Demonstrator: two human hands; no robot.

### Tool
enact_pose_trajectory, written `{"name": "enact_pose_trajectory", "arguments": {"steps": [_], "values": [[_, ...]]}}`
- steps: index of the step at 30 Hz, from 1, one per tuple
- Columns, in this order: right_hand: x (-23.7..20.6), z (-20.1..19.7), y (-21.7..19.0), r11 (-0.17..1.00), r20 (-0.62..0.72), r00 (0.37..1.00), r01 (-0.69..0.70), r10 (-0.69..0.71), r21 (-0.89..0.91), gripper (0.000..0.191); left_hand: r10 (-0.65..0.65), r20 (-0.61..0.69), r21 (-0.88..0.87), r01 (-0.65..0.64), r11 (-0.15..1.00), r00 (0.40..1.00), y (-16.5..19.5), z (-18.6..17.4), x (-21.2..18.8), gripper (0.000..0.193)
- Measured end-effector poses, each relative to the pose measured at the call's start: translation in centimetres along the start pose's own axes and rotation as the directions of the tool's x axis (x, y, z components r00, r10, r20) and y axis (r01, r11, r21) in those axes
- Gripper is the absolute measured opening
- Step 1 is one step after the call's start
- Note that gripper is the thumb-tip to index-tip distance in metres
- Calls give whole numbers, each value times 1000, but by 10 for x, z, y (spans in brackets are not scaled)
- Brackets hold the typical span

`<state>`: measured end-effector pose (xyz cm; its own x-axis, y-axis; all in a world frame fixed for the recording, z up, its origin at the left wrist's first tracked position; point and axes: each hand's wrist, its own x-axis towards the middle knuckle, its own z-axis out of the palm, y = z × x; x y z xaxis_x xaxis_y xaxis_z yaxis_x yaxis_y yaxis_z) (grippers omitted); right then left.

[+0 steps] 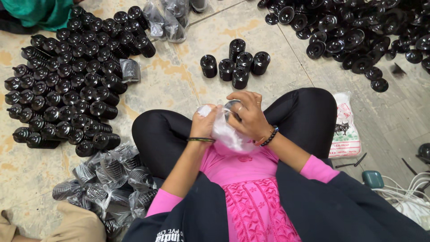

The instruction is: The person sits on the floor of a workshop surrounded by piles of black plastic components and wraps each part in a small clear plastic bag, twisting the bag closed and placing the wrapped part in a pile in front of them, repeating the process one part at a time.

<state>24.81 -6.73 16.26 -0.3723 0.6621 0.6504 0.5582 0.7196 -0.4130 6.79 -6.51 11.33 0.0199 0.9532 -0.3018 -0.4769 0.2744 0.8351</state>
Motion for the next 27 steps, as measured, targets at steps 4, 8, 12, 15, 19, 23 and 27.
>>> {"name": "enact_pose_trajectory", "arguments": {"steps": [4, 8, 12, 15, 19, 23, 27], "values": [[0, -4, 2, 969, 65, 994, -97, 85, 225, 12, 24, 207, 234, -74, 969, 978, 19, -14, 5, 12], [3, -7, 2, 875, 144, 971, -234, 190, 424, 8, 62, 311, 325, -167, 931, 948, 32, -15, 5, 18], [6, -14, 6, 935, 103, 995, -19, -19, 355, 10, 19, 346, 374, -156, 914, 938, 41, -12, 3, 21], [5, -16, 10, 914, 194, 981, -81, 3, 397, 6, -1, 362, 454, -175, 874, 932, 47, -12, 1, 20], [0, -9, 7, 891, 163, 976, -200, 145, 408, 5, 90, 307, 454, -229, 861, 947, 44, -9, -1, 20], [1, -10, -5, 908, 70, 981, -193, 180, 372, 8, 163, 226, 390, -242, 888, 960, 29, -8, -2, 19], [9, -20, -9, 977, -12, 984, 177, -177, 120, 14, 8, 263, 360, -105, 927, 965, 29, -18, 0, 20]]}}
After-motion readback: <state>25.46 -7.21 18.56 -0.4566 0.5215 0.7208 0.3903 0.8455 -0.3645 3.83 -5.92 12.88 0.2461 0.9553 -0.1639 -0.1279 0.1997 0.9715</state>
